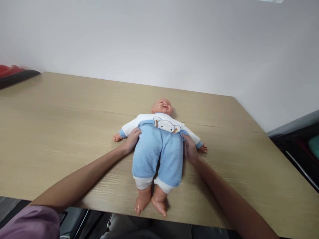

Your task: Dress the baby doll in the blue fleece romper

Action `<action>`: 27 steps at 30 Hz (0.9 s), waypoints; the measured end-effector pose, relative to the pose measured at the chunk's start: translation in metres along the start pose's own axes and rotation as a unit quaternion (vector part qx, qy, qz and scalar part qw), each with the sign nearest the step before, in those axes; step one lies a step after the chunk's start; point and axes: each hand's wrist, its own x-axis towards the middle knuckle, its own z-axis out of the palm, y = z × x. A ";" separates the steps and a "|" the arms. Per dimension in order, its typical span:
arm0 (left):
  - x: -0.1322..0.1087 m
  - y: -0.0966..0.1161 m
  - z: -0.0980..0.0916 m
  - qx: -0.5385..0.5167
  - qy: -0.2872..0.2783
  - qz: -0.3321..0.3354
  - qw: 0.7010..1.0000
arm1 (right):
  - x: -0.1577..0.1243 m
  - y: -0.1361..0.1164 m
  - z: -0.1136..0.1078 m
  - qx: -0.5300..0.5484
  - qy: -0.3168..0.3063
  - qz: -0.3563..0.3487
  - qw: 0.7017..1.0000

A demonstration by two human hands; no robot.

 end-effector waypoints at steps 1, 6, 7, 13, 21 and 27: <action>-0.003 0.004 -0.003 0.037 0.004 0.032 0.999 | 0.001 -0.006 -0.001 -0.017 -0.007 -0.023 1.000; -0.016 0.010 -0.010 0.289 0.019 0.244 0.926 | 0.002 -0.022 -0.009 -0.064 -0.010 -0.098 0.993; -0.016 0.009 -0.009 0.295 0.027 0.263 0.918 | 0.001 -0.023 -0.010 -0.080 -0.008 -0.114 0.990; -0.012 0.001 0.000 0.185 0.062 0.240 0.951 | -0.003 -0.048 0.012 -0.174 0.007 -0.208 0.962; -0.014 -0.006 -0.001 0.082 0.080 0.294 0.949 | 0.065 -0.113 0.141 -0.384 -0.352 -0.310 0.795; -0.011 -0.015 -0.008 0.125 0.029 0.308 0.943 | 0.092 -0.073 0.216 -0.567 -0.527 -0.292 0.562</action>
